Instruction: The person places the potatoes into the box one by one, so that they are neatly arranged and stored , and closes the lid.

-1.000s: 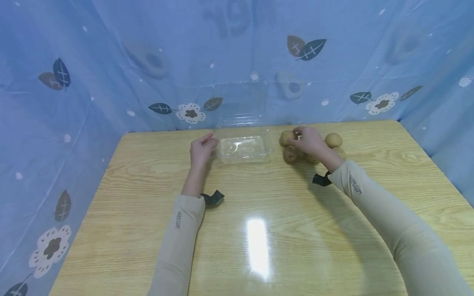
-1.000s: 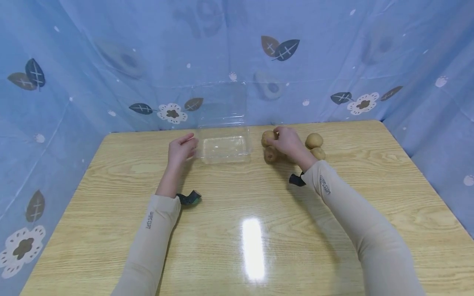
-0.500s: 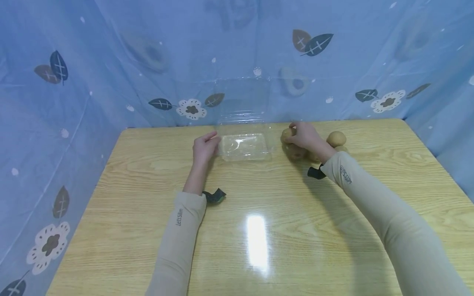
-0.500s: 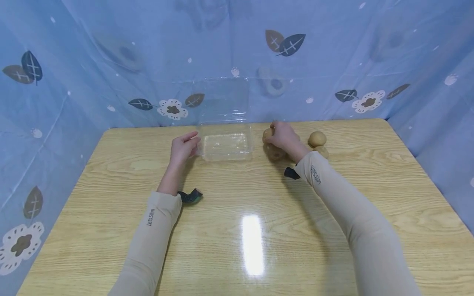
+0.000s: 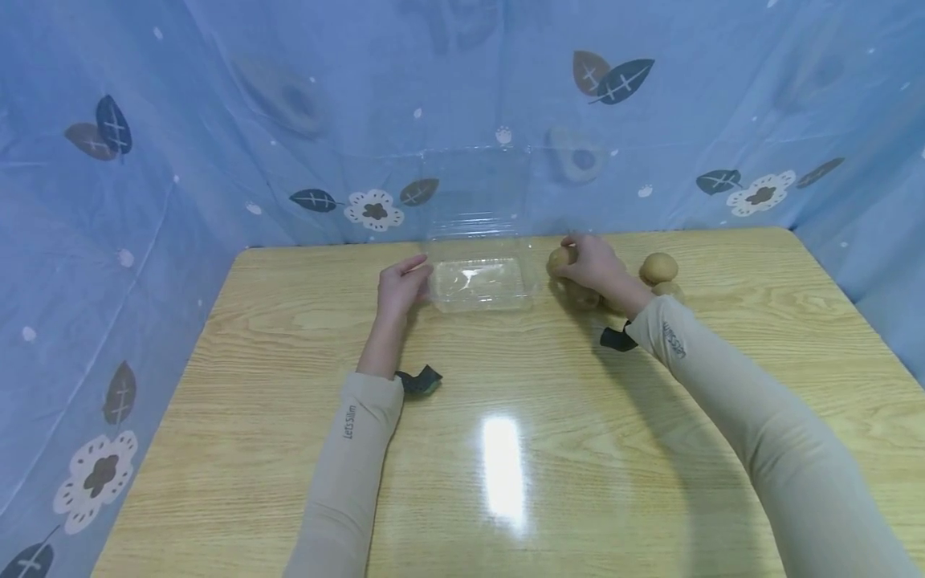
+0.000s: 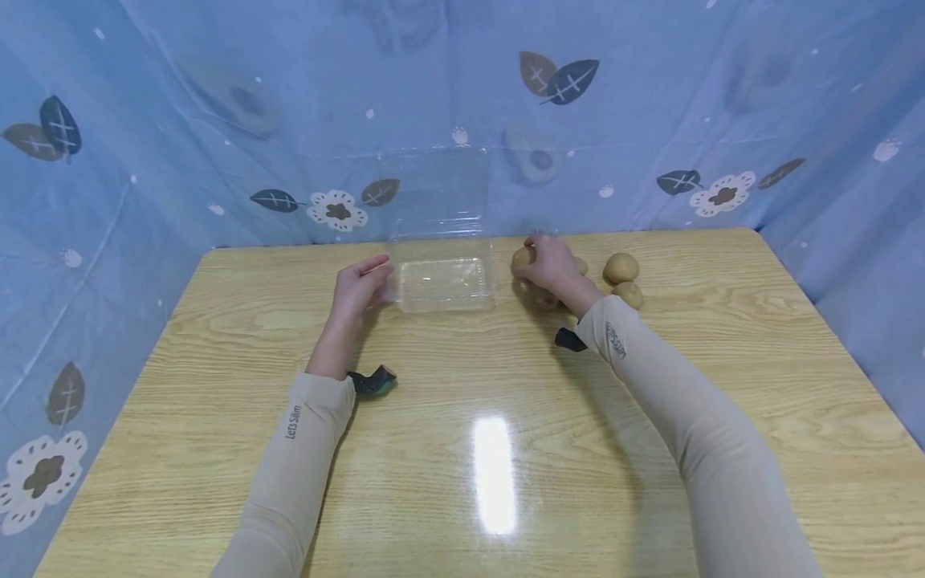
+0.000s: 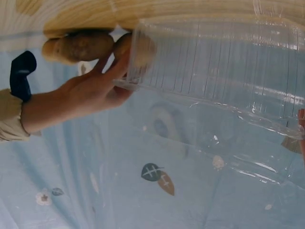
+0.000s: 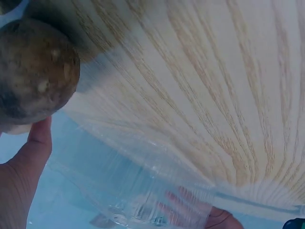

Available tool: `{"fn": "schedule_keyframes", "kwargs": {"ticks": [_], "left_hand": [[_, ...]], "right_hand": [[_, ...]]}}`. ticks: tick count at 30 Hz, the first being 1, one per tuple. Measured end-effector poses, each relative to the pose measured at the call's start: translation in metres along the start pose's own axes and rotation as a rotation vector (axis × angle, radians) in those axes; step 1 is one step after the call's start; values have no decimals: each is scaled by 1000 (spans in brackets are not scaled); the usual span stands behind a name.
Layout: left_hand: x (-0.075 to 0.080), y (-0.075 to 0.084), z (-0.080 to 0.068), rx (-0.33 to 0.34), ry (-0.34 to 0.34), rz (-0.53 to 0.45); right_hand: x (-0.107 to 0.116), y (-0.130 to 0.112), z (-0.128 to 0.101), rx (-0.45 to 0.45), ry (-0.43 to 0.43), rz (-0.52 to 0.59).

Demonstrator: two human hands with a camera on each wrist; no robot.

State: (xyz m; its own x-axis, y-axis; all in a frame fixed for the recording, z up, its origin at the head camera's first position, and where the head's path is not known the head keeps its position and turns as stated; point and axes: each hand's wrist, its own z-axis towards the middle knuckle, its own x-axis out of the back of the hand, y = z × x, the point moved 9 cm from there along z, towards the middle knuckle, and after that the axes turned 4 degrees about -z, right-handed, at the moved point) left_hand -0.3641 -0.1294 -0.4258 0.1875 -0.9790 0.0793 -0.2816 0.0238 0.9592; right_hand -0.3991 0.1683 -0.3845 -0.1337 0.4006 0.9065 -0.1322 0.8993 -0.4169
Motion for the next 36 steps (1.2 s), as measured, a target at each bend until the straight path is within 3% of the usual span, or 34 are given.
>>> {"fn": "schedule_keyframes", "kwargs": {"ticks": [8,14,19,27,32,36], "left_hand": [[0,-5,1,25,0,-8],[1,-3,0,16,12,-9],[3,-3,2,17,27,-13],[4,-4,6,12,34,-6],[4,-3,6,1,34,-22],[4,-4,6,18,25,-53]], "right_hand": [[21,-16,-2,113,81,78],[38,-44,-5,180,153,84],[36,-73,-3,228,178,106],[-1,-121,7,321,180,160],[-35,-140,17,320,108,146],[-49,-151,23,317,92,150]]}}
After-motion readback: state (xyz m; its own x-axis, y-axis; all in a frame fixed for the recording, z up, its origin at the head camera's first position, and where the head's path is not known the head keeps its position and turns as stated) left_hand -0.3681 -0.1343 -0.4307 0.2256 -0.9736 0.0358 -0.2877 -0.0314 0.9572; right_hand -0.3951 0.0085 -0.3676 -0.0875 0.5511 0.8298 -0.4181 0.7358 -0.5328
